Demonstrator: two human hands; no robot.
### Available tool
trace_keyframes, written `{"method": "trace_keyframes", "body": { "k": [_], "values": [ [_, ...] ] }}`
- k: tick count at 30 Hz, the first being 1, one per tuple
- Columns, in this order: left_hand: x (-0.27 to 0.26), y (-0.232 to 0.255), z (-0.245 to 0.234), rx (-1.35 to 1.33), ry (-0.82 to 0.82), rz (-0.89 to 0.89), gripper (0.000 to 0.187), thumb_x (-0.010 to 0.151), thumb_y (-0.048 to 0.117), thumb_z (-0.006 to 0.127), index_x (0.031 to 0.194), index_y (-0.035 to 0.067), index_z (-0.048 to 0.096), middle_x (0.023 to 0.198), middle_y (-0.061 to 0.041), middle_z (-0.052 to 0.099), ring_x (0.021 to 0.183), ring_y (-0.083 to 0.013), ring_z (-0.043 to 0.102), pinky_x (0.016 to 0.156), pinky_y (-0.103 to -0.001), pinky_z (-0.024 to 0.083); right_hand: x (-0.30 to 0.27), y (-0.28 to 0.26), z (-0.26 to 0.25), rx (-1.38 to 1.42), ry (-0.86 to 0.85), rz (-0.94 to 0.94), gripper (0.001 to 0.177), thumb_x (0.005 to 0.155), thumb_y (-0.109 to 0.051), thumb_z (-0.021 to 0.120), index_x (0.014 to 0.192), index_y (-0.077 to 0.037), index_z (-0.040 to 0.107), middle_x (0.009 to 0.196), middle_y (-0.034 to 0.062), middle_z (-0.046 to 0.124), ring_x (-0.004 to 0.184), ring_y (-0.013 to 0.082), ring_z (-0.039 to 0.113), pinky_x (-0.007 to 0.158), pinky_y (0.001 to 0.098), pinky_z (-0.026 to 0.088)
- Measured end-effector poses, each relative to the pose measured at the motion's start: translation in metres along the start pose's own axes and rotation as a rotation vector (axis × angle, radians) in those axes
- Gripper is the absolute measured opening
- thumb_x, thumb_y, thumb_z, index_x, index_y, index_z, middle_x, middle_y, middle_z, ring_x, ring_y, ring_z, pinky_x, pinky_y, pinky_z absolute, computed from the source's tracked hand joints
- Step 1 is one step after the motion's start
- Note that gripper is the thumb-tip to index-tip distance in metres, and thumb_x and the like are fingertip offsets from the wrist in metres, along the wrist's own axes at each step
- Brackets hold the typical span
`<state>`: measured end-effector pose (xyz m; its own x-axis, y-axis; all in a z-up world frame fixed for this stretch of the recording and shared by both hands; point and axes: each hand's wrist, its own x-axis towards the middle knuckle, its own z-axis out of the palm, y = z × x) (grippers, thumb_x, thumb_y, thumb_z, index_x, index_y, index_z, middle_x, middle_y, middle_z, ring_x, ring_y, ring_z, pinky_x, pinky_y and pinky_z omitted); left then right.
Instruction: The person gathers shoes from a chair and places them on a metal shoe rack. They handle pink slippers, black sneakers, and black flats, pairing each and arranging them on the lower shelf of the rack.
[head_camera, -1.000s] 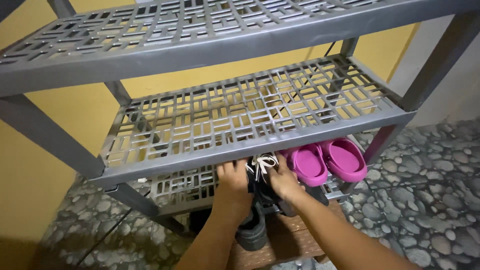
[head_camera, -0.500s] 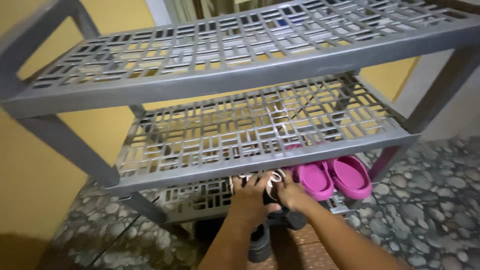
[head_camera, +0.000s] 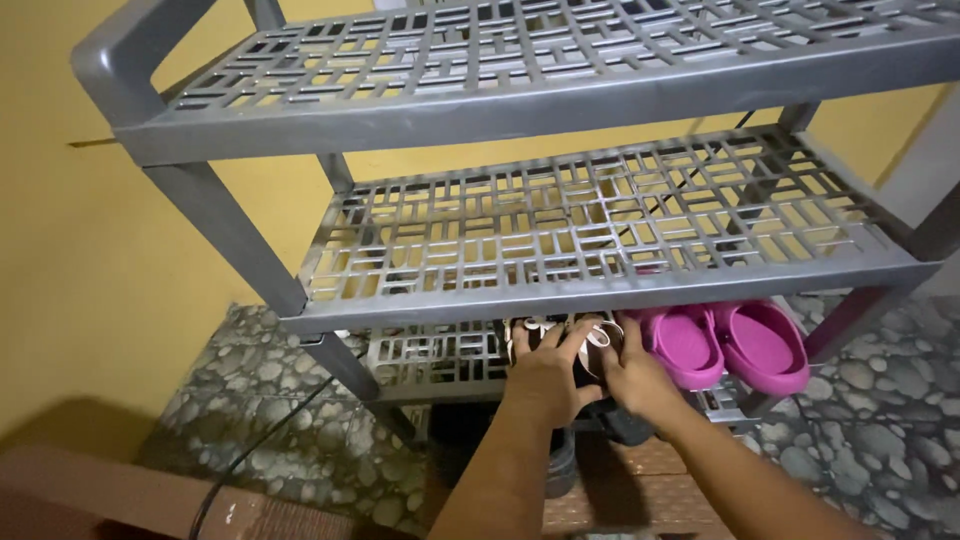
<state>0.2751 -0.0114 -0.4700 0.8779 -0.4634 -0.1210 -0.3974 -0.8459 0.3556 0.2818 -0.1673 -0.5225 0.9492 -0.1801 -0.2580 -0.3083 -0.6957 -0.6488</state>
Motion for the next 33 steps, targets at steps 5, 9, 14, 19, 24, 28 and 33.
{"method": "trace_keyframes", "body": {
  "k": [5, 9, 14, 19, 24, 28, 33],
  "values": [
    [0.011, -0.009, 0.024, -0.101, 0.096, -0.065, 0.083, 0.083, 0.028, 0.071, 0.157, 0.035, 0.034, 0.155, -0.014, 0.043, 0.144, -0.0565, 0.023, 0.107, -0.074, 0.032, -0.041, -0.014, -0.014, 0.021, 0.157, -0.381, 0.072, 0.089, -0.018, 0.063, 0.152, -0.011, 0.030, 0.138, 0.0323, 0.053, 0.124, 0.0479, 0.058, 0.105, 0.0572, 0.049],
    [0.020, -0.016, 0.032, -0.103, 0.095, -0.081, 0.096, 0.074, 0.023, 0.087, 0.153, 0.043, 0.035, 0.160, -0.008, 0.039, 0.142, -0.0577, 0.020, 0.105, -0.074, 0.034, -0.032, -0.004, -0.018, -0.034, 0.090, -0.466, 0.074, 0.087, -0.012, 0.070, 0.148, -0.010, 0.029, 0.137, 0.0236, 0.055, 0.120, 0.0379, 0.063, 0.103, 0.0553, 0.054],
    [0.020, -0.034, 0.038, -0.098, 0.471, 0.219, 0.084, 0.063, -0.002, 0.079, 0.142, 0.018, 0.054, 0.132, -0.012, 0.065, 0.114, -0.0432, 0.059, 0.109, -0.056, 0.034, -0.015, 0.005, -0.014, -0.072, 0.237, -0.534, 0.072, 0.086, -0.015, 0.069, 0.149, -0.010, 0.035, 0.130, 0.0215, 0.059, 0.106, 0.0441, 0.065, 0.087, 0.0522, 0.054],
    [0.019, -0.027, 0.036, -0.140, 0.506, 0.181, 0.071, 0.067, 0.001, 0.076, 0.134, 0.009, 0.055, 0.127, -0.019, 0.065, 0.112, -0.0494, 0.055, 0.099, -0.055, 0.045, -0.015, -0.004, -0.022, -0.119, 0.174, -0.302, 0.056, 0.094, -0.023, 0.064, 0.145, -0.015, 0.041, 0.124, 0.0181, 0.059, 0.097, 0.0392, 0.071, 0.089, 0.0539, 0.061],
    [0.013, -0.020, 0.037, -0.064, 0.530, 0.187, 0.091, 0.062, -0.001, 0.077, 0.146, 0.015, 0.048, 0.147, -0.012, 0.053, 0.126, -0.0509, 0.044, 0.108, -0.058, 0.034, -0.010, 0.011, -0.010, -0.118, 0.280, -0.444, 0.042, 0.090, -0.024, 0.068, 0.129, -0.014, 0.056, 0.134, 0.0134, 0.055, 0.096, 0.0440, 0.067, 0.081, 0.0545, 0.056],
    [0.014, 0.012, 0.012, 0.171, 0.209, -0.094, 0.102, 0.076, 0.030, 0.088, 0.156, 0.032, 0.024, 0.158, -0.003, 0.027, 0.143, -0.0467, 0.018, 0.100, -0.092, 0.019, -0.025, -0.007, -0.050, -0.115, 0.098, -0.346, 0.060, 0.095, -0.035, 0.067, 0.145, -0.010, 0.044, 0.137, 0.0186, 0.052, 0.108, 0.0353, 0.071, 0.099, 0.0513, 0.061],
    [0.028, 0.061, -0.008, 0.156, 0.277, 0.144, 0.071, 0.072, 0.032, 0.084, 0.137, 0.019, 0.057, 0.109, -0.016, 0.070, 0.093, -0.0399, 0.066, 0.082, -0.066, 0.045, -0.020, 0.024, -0.107, -0.265, 0.240, -0.381, 0.031, 0.090, -0.032, 0.066, 0.110, -0.009, 0.072, 0.090, 0.0097, 0.079, 0.066, 0.0284, 0.073, 0.066, 0.0398, 0.060]
  ]
}}
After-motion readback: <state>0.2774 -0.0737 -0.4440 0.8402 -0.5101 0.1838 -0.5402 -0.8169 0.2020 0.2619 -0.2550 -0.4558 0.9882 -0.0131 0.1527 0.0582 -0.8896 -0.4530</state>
